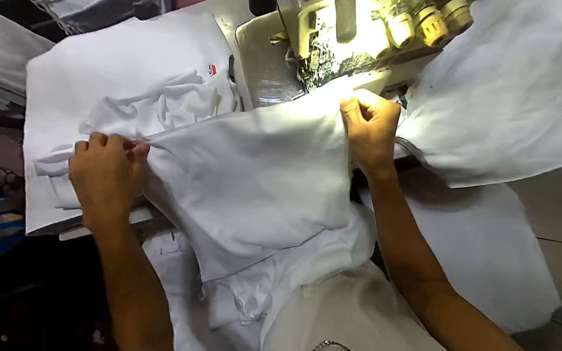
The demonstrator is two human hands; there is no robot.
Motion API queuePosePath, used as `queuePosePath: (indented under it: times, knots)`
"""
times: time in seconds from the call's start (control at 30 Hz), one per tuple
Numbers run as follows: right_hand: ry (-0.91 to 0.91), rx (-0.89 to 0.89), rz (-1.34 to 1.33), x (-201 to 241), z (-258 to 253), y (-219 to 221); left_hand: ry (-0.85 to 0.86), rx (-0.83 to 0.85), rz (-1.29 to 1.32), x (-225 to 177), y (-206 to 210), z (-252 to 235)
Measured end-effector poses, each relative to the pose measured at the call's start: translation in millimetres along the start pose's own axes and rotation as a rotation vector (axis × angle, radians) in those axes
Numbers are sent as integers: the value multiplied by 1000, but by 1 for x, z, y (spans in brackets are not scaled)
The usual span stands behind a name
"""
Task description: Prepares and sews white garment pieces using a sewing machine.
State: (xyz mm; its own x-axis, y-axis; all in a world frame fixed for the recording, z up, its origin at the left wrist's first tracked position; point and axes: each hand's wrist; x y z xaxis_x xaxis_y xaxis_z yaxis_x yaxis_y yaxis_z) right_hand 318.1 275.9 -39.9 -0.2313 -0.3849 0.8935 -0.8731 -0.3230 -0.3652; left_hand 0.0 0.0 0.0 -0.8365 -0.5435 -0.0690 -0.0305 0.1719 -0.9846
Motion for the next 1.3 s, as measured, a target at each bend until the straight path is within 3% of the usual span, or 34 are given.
queuePosePath:
  times: [0.07,0.17,0.27,0.37,0.5,0.6,0.73,0.87,1.17,1.3]
  knots:
    - [9,23,-53,3,4,0,80,-135,39,-49,-7,-2]
    - [-13,35,-137,5,8,-3,388,-201,374,-132,-21,-14]
    - [-56,33,-239,8,14,-6,674,-36,774,-194,-5,-51]
    - [-87,22,-333,9,20,-8,738,146,925,-224,18,-77]
    - [-100,17,-385,3,32,-12,755,273,1126,-227,18,-79]
    - [-96,43,-388,4,35,-15,695,174,1257,-231,18,-67]
    - [-94,149,-320,16,34,-24,574,-18,1140,-237,14,-40]
    - [-96,164,-295,23,33,-31,577,-150,982,-238,11,-23]
    - [-67,173,-373,33,33,-34,524,-126,937,-234,6,-16]
    - [-150,114,-338,32,28,-47,551,-36,720,-186,8,-3]
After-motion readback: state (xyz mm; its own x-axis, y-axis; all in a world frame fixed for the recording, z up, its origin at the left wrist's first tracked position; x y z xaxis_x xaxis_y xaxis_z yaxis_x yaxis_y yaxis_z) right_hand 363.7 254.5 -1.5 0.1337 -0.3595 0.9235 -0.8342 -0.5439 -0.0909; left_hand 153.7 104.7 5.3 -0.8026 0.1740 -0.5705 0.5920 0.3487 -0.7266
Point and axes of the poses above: each hand's wrist, its own z-axis away from the middle knuckle, its own y-axis out of the palm, x = y × z, and after that the axes turned 5 degrees about y, right-handed
